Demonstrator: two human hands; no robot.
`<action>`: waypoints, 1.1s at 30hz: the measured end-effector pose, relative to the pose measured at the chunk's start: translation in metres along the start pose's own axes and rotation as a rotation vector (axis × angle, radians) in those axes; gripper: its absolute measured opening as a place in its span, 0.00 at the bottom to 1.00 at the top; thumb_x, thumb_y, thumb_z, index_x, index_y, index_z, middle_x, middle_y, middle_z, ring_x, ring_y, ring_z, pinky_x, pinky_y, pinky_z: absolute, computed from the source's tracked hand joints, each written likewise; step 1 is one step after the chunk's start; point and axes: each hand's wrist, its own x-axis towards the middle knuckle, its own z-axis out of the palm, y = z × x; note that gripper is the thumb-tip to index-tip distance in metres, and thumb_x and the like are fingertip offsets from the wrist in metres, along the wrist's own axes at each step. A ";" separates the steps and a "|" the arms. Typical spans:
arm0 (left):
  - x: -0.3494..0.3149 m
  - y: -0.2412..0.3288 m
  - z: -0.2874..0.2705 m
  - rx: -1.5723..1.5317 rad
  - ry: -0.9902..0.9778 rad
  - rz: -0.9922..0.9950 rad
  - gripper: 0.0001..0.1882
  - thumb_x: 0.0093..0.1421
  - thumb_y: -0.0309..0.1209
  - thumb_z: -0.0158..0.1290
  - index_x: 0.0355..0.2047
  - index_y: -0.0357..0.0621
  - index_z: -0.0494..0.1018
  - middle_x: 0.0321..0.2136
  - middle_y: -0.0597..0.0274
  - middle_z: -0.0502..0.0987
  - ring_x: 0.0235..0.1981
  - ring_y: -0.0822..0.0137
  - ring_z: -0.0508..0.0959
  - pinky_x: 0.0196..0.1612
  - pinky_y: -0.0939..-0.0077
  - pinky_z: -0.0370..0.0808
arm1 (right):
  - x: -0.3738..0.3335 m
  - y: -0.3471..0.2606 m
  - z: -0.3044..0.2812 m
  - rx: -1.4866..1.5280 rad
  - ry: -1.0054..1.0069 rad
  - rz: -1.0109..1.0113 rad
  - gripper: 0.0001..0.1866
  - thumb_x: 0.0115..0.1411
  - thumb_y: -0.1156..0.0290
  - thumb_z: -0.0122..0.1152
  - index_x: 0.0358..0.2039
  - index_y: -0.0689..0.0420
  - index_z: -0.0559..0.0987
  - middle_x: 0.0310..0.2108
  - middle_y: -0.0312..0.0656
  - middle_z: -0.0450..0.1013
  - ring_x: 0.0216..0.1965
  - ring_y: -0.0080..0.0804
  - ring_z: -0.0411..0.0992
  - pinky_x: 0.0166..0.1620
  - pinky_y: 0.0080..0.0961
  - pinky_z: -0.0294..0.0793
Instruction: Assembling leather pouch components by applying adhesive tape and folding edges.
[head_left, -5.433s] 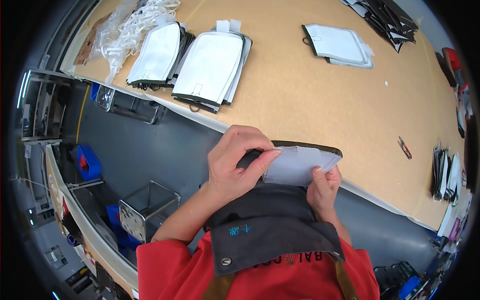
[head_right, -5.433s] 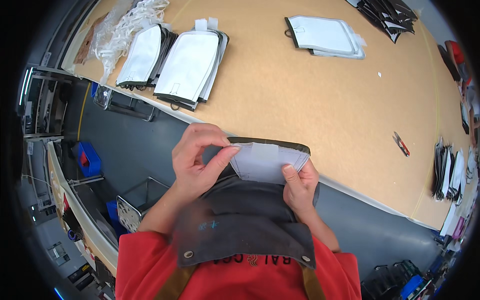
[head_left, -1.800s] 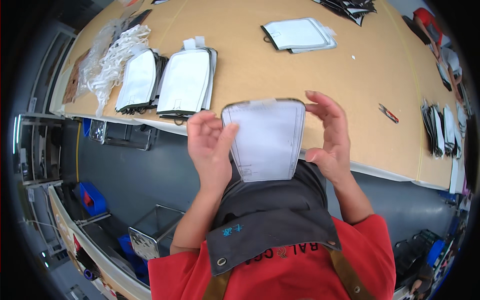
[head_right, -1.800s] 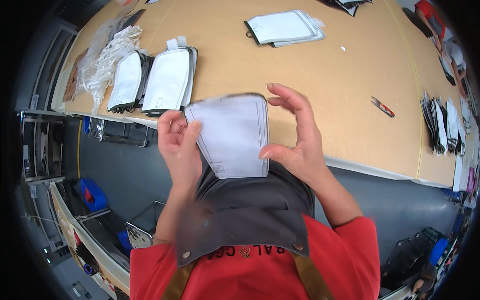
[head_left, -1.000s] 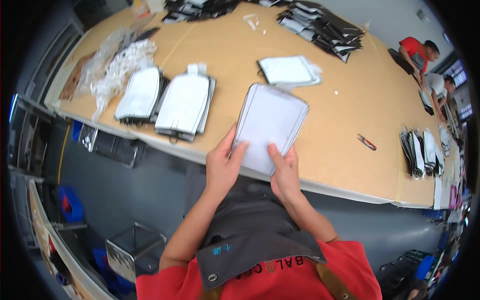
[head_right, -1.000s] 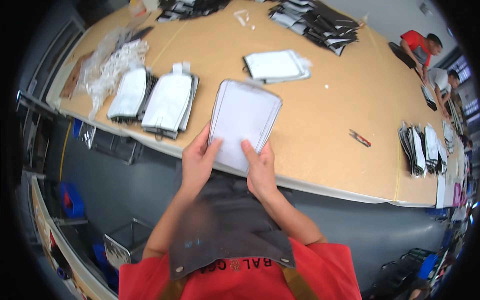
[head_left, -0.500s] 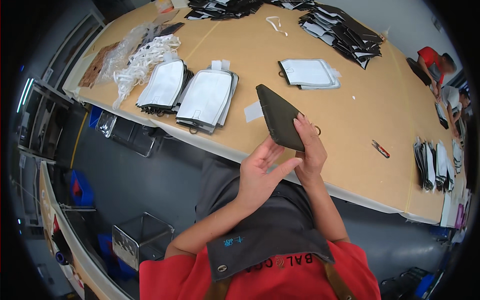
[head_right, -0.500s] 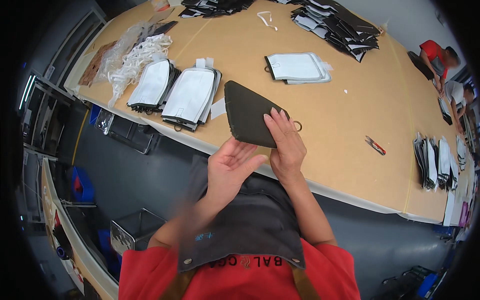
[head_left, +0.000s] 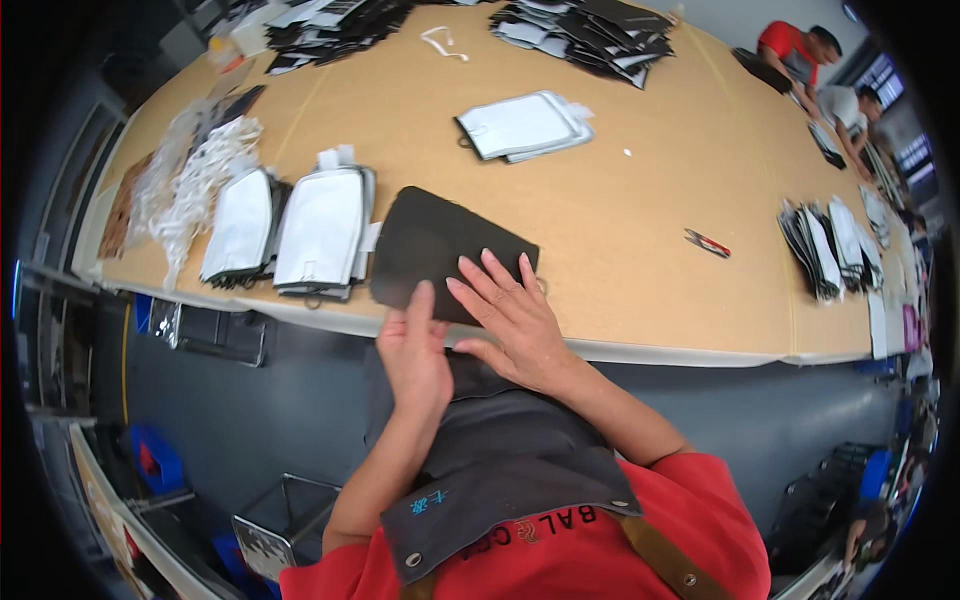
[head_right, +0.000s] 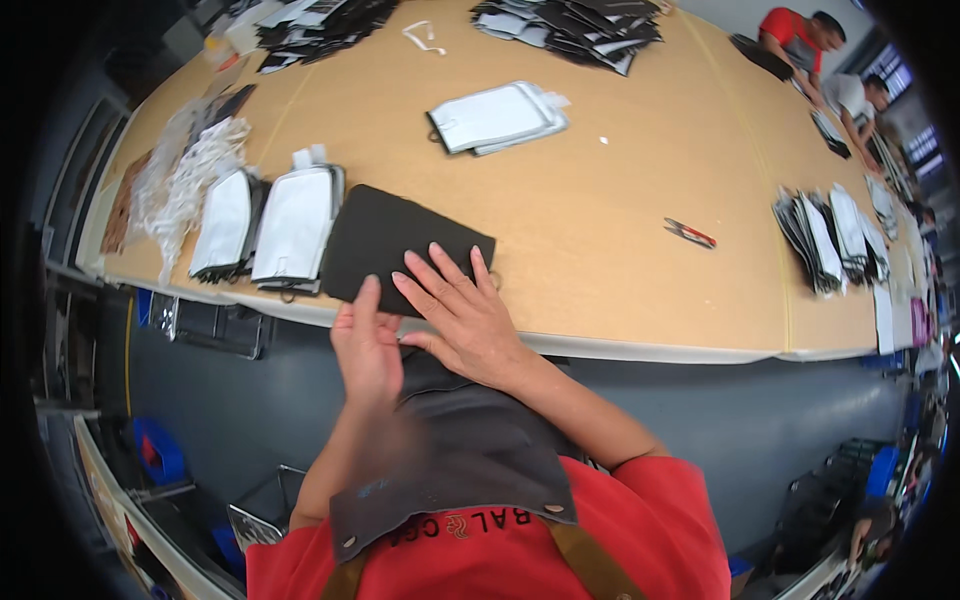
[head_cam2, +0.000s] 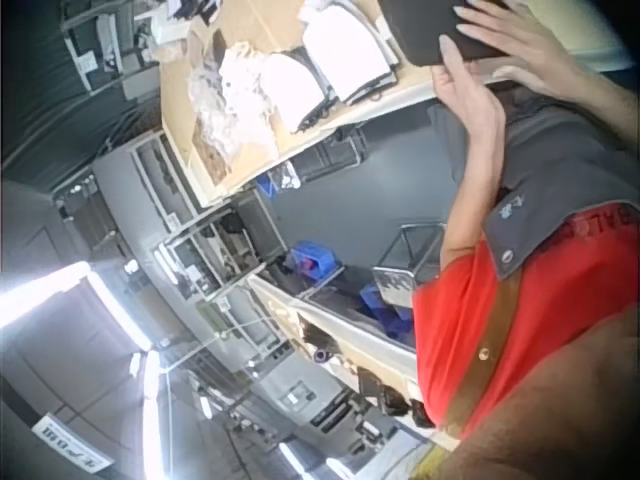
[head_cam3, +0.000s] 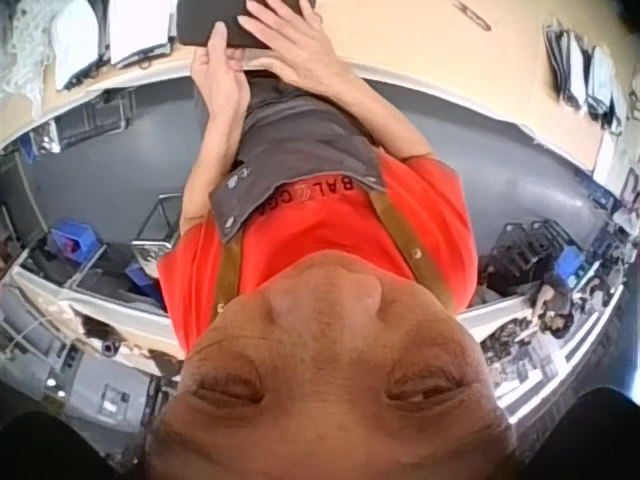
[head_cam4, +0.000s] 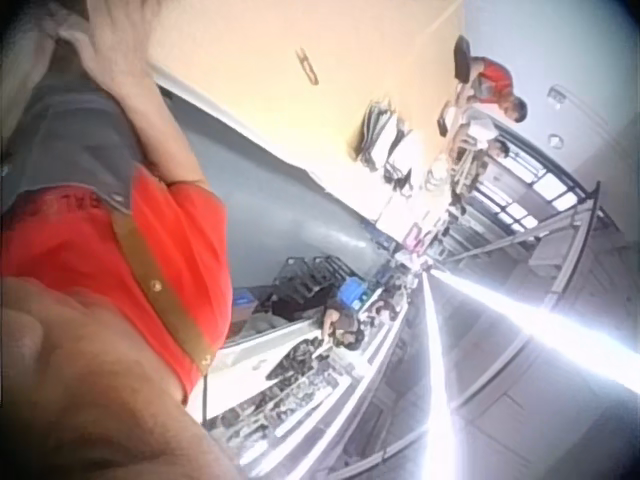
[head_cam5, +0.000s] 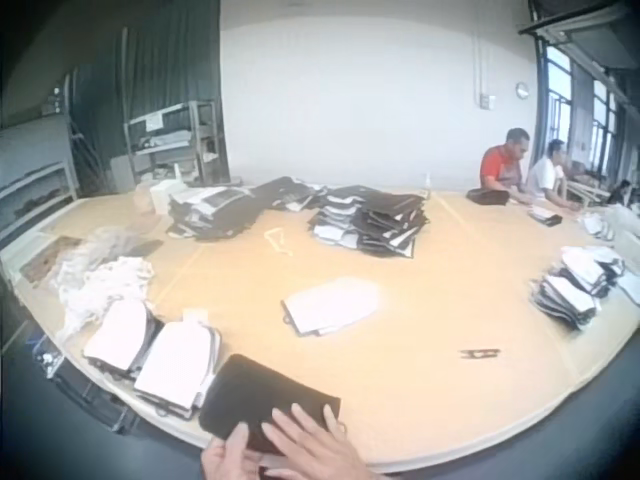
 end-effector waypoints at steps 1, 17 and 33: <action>0.003 0.003 -0.001 0.002 -0.027 -0.006 0.10 0.67 0.27 0.53 0.48 0.39 0.74 0.45 0.59 0.79 0.43 0.72 0.79 0.46 0.77 0.76 | 0.000 0.008 -0.012 -0.017 0.022 0.051 0.35 0.57 0.60 0.66 0.64 0.53 0.67 0.65 0.43 0.63 0.69 0.45 0.57 0.69 0.53 0.46; 0.035 0.006 0.015 0.220 -0.215 0.108 0.21 0.63 0.18 0.54 0.55 0.40 0.64 0.51 0.59 0.73 0.54 0.70 0.73 0.58 0.75 0.69 | 0.033 0.340 -0.081 -0.407 0.321 0.843 0.14 0.56 0.58 0.68 0.33 0.56 0.82 0.36 0.45 0.77 0.39 0.39 0.77 0.43 0.36 0.76; 0.038 0.034 0.014 0.473 -0.193 0.132 0.16 0.61 0.21 0.58 0.48 0.38 0.71 0.46 0.61 0.78 0.43 0.76 0.77 0.45 0.81 0.74 | 0.025 0.334 -0.088 -0.334 0.389 0.787 0.11 0.57 0.64 0.68 0.34 0.57 0.78 0.35 0.42 0.75 0.35 0.36 0.76 0.40 0.32 0.75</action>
